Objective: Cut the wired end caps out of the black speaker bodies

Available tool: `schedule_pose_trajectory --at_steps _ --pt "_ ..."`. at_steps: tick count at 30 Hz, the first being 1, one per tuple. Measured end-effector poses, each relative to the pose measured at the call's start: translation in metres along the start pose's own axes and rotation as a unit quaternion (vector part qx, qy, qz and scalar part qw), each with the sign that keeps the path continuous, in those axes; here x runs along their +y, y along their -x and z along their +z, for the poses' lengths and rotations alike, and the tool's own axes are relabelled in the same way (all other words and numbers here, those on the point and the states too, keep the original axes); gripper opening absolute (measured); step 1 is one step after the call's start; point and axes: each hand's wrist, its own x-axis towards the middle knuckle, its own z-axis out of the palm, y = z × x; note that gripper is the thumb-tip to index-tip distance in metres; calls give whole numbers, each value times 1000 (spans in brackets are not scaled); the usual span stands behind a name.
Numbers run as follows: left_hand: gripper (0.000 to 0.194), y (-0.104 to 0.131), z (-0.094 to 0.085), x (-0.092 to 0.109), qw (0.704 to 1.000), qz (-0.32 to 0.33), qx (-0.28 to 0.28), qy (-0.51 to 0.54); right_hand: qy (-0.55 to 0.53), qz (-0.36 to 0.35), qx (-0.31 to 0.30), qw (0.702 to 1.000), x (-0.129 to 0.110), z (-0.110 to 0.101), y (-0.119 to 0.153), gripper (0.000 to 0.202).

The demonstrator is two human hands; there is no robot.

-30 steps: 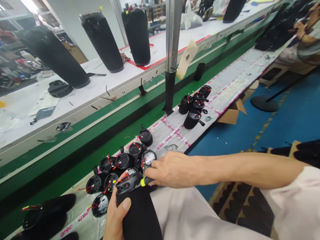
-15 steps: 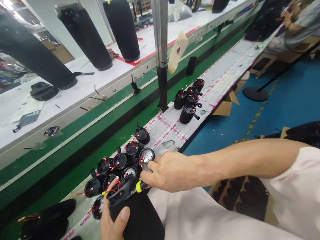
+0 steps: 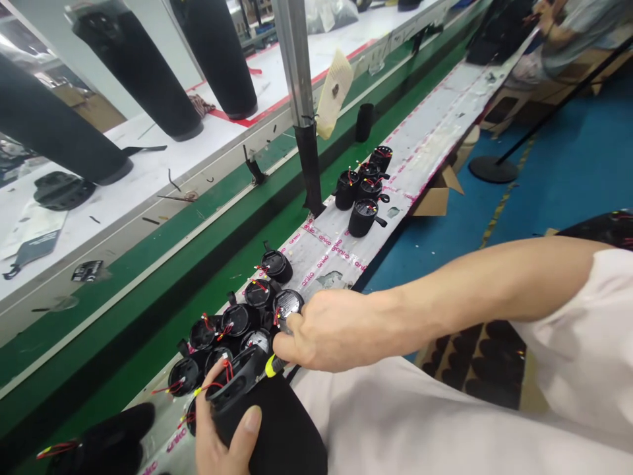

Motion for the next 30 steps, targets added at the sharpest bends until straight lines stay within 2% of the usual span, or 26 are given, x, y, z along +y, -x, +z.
schedule_pose_trajectory --at_steps 5,12,17,19,21,24,27,30 --pt "78 2 1 2 1000 15 9 -11 17 -6 4 1000 -1 5 1 12" --pt "79 1 4 3 999 19 -19 -44 28 -33 11 999 1 5 2 14" --pt "79 -2 3 -4 999 -1 -24 -37 25 -3 -9 1000 -2 5 -3 15" --pt "84 -3 4 -9 999 -23 -36 18 -27 -11 -18 999 1 12 -4 9" --pt "90 -2 5 -14 993 -50 -42 99 -129 -14 0 992 6 20 -3 15" --pt "98 1 9 -16 977 -102 -41 182 -274 32 84 958 14 28 3 26" --pt "104 3 13 -14 971 -139 -35 189 -305 76 135 939 13 28 7 27" --pt "104 3 14 -13 974 -133 -23 184 -296 75 93 948 4 22 5 19"
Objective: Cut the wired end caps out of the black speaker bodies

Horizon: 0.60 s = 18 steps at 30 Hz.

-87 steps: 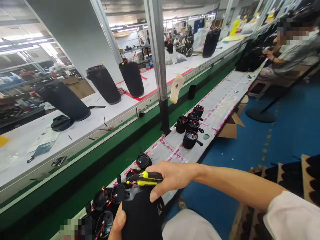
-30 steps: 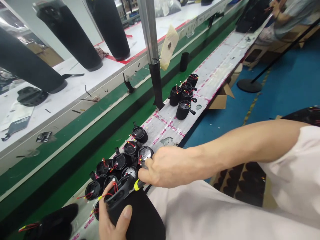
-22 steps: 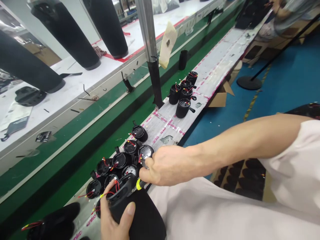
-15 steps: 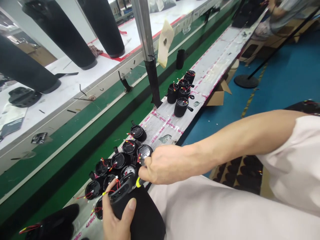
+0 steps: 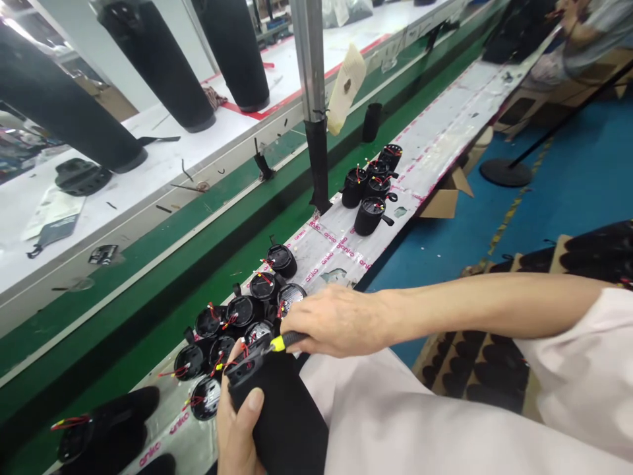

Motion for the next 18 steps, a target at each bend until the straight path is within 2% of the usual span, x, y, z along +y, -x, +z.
schedule_pose_trajectory --at_steps 3,6,9,13,18 --pt "98 0 -2 0 1000 9 -12 -16 20 -4 -56 998 -13 0 -6 20" --pt "94 1 -5 2 996 39 -22 -75 78 -19 -88 993 -21 -2 -13 18" --pt "91 3 -5 8 990 59 -28 -123 151 -30 -114 982 -24 -1 -16 27" --pt "89 9 -1 17 987 54 -25 -148 191 -48 -120 973 -25 5 -16 26" --pt "78 19 7 28 980 52 20 -193 202 -45 -112 972 -26 8 -16 21"
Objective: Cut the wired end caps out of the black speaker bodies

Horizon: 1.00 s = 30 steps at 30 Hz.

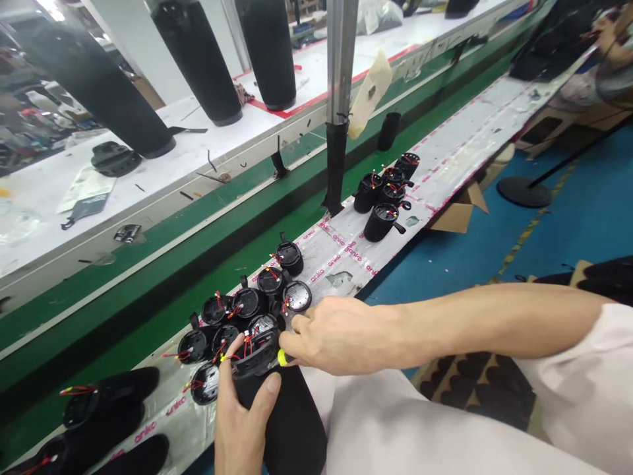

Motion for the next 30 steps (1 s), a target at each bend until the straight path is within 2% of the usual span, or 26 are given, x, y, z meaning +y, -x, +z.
schedule_pose_trajectory --at_steps 7,13,18,20,22,25,28,30 --pt "75 1 2 3 999 -1 0 -41 8 -13 -75 997 5 -13 -4 24" --pt "70 0 7 4 998 7 4 -59 20 -17 -64 998 7 -8 -7 24" --pt "74 -4 5 0 996 17 16 -81 16 -14 -86 996 9 -8 -9 26" --pt "79 -9 4 -9 999 9 3 -38 -2 -8 -86 996 11 -8 -9 28" --pt "89 -15 4 -21 996 -18 -35 85 -26 -4 -69 997 14 -6 -9 28" --pt "100 -20 8 -39 954 -57 -97 277 -61 -2 -47 997 18 2 -10 27" --pt "100 -20 14 -48 942 -60 -113 309 -118 -6 -40 992 24 12 -10 25" --pt "97 -19 17 -50 944 -55 -108 307 -196 -19 -1 980 28 17 -8 24"
